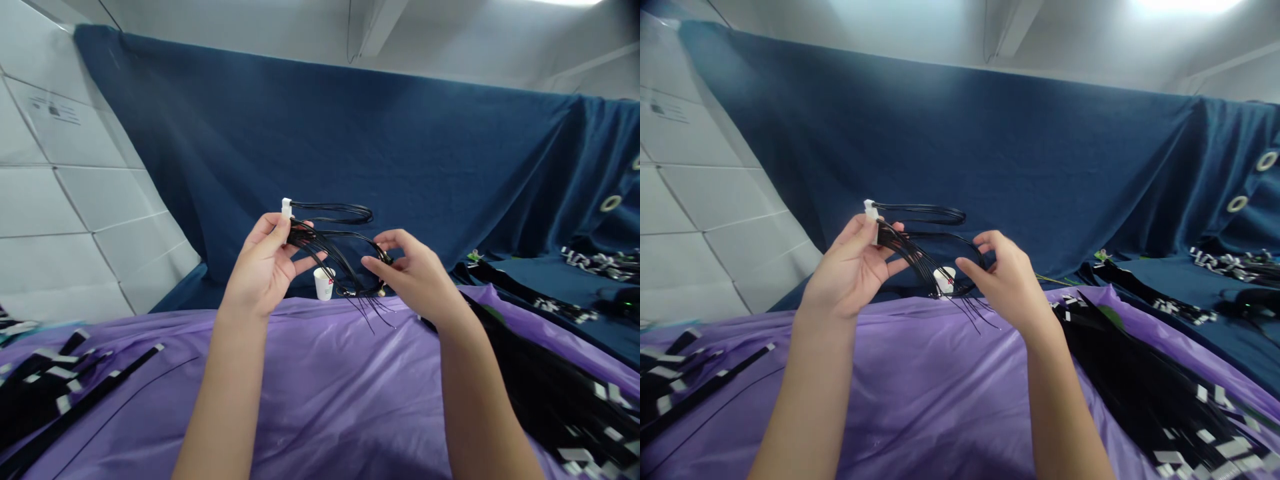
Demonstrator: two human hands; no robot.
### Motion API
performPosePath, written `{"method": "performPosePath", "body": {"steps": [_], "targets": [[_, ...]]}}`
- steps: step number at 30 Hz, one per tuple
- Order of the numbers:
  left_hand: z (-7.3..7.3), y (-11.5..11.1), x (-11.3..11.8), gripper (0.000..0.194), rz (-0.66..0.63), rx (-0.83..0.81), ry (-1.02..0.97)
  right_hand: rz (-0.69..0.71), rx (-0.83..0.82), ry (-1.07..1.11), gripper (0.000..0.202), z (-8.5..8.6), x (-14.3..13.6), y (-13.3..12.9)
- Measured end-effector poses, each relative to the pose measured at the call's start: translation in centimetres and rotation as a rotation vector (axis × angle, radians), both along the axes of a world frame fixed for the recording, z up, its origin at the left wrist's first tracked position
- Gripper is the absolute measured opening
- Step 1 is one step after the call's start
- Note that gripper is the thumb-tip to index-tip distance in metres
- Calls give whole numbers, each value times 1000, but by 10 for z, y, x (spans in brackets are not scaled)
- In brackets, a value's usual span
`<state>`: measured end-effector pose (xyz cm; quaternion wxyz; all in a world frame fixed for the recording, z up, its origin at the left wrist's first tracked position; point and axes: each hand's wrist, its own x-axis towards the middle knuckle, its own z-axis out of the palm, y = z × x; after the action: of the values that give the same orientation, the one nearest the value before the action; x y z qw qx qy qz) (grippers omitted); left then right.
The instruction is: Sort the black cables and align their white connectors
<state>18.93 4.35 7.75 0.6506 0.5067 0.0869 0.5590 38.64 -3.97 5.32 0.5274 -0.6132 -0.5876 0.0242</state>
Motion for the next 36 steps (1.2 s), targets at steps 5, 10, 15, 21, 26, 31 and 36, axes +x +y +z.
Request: {"method": "performPosePath", "body": {"steps": [5, 10, 15, 21, 26, 31, 36], "targets": [[1, 2, 0, 14, 28, -41, -22, 194, 55, -100, 18, 11, -11, -27], [1, 5, 0, 10, 23, -114, -44, 379, -79, -213, 21, 15, -19, -38], [1, 6, -1, 10, 23, -152, -56, 335, -138, -225, 21, 14, -23, -34], [1, 7, -1, 11, 6, -160, -50, 361, -38, -258, 12, 12, -23, -30], [0, 8, -1, 10, -6, -160, -35, 343, 21, -277, 16, 12, -23, -29], [1, 7, -3, 5, -32, -155, -5, 336, 13, -256, 19, 13, -22, -30], [2, 9, -3, 7, -57, -194, -1, 305, 27, -188, 15, 12, -21, -31]]}}
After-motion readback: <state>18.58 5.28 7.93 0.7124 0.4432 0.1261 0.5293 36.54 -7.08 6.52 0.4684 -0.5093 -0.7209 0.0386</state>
